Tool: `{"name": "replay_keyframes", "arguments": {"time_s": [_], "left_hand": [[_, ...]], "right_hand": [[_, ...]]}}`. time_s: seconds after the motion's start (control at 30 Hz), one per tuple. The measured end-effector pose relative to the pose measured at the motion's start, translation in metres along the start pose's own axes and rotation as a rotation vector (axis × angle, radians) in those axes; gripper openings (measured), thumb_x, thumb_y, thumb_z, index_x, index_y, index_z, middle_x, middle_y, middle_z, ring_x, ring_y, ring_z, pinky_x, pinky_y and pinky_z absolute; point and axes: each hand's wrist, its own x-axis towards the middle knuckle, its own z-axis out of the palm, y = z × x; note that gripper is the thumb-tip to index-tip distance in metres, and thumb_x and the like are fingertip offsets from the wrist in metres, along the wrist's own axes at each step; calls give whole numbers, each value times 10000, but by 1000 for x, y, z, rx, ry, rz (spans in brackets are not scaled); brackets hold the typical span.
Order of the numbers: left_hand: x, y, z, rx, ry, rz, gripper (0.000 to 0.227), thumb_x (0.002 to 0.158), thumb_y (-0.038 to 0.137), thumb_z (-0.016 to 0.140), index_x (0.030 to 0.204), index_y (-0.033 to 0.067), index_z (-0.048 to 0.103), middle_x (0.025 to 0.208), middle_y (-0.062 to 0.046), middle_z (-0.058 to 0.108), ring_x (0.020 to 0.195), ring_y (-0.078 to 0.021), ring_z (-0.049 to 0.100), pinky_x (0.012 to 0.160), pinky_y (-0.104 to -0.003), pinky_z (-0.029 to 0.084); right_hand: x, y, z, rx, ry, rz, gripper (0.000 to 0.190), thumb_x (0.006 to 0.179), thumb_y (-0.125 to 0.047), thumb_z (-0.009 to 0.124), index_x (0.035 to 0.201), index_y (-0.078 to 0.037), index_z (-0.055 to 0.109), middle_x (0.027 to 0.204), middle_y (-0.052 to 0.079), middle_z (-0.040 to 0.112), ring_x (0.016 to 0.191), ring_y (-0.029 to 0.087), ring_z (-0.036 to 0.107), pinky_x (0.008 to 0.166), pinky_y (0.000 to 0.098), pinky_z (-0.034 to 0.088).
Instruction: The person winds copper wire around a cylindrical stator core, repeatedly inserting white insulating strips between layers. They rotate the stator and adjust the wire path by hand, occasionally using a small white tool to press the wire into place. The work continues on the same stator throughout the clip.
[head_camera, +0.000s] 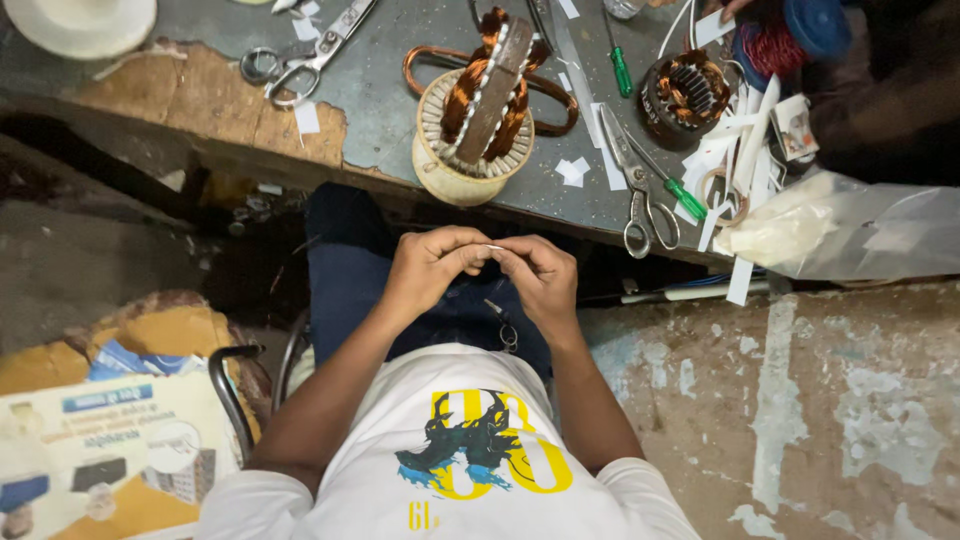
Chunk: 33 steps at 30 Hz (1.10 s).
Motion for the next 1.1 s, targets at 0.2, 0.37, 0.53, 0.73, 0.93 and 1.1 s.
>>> {"name": "replay_keyframes", "arguments": {"time_s": [0.2,0.37,0.53,0.73,0.93,1.1], "left_hand": [[0,59,-25,277,93,366,53,930,61,744,947,14,760,908,-49,767,813,-82,704,751,-235,565],[71,105,-81,366,411,415,62,1014,54,733,1020,2,768,930,-109,738,834,-152,681,771,-295,533],[133,105,-79,632,61,486,156,978,57,717,1122,8,755,1077,-137,754,966,-249,730,837,-320,546],[144,92,-68,765,83,464,220,880,125,773,1073,20,776,1012,-151,762,945,-302,732,836,-349,541],[152,98,-69,748,6,374,210,890,167,761,1035,15,767,981,-175,754,898,-307,744,786,-347,543],[156,103,-69,742,-47,304,188,875,157,754,970,-5,753,913,-184,736,842,-292,743,764,-346,544]], "right_hand": [[19,-20,-5,258,92,260,52,888,-28,769,922,10,757,774,46,726,611,65,625,546,216,516],[91,-31,-46,-56,346,-12,132,937,-78,780,1041,3,788,855,47,764,714,85,655,634,224,508],[134,-32,-19,-214,286,-284,127,907,-77,777,1025,-34,791,940,95,785,828,186,757,732,298,570],[138,-19,-11,-385,298,-417,100,899,-72,784,990,-35,765,967,120,770,890,295,737,809,388,558],[139,-19,-11,-468,262,-439,105,892,-57,772,993,-41,750,953,106,756,881,307,696,787,419,548],[141,-23,-13,-480,232,-459,103,877,-55,758,979,-44,745,957,104,742,911,317,695,803,427,554]]}}
